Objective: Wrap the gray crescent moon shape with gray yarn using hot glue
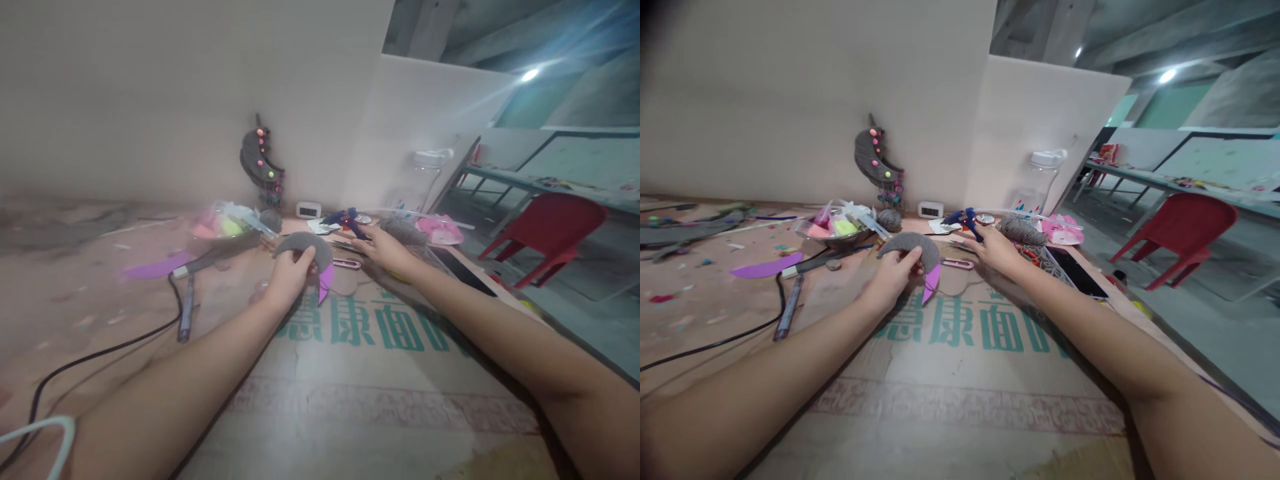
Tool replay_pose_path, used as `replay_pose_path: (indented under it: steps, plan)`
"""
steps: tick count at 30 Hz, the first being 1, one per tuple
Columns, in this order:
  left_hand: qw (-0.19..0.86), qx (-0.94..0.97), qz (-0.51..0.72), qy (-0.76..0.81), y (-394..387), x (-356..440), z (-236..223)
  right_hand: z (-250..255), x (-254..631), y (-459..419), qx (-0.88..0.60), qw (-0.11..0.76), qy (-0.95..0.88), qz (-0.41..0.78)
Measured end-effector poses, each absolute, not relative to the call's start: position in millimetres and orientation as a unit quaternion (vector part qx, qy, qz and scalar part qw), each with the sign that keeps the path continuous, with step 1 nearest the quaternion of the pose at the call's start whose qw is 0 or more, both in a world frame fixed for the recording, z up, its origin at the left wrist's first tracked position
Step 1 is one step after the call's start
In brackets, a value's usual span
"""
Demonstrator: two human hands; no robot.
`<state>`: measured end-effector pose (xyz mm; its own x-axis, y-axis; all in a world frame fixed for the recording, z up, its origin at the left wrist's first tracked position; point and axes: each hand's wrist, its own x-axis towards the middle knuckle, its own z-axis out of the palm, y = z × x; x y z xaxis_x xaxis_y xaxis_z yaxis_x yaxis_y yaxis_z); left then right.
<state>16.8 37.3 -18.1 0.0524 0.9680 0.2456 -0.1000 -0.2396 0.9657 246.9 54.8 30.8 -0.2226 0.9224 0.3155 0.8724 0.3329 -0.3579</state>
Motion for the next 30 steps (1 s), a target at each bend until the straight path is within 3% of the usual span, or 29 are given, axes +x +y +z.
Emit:
replay_pose_path:
  steps: [4, 11, 14, 22, 30]
  plan:
    - [0.468, 0.555, 0.560, 0.399, 37, 16, -17, 27, 221, 3, -0.564, 0.268, -0.773, 0.112]
    - [0.456, 0.562, 0.563, 0.398, 37, 15, -17, 16, 195, -34, -0.484, 0.292, -0.700, 0.437]
    - [0.452, 0.570, 0.554, 0.405, 36, 15, -16, 18, 194, -36, -0.459, 0.280, -0.666, 0.518]
    - [0.449, 0.576, 0.539, 0.420, 35, 14, -16, 15, 207, -25, -0.527, 0.309, -0.739, 0.284]
    - [0.460, 0.617, 0.493, 0.404, 35, 12, -21, 12, 209, -18, -0.564, 0.322, -0.701, 0.294]
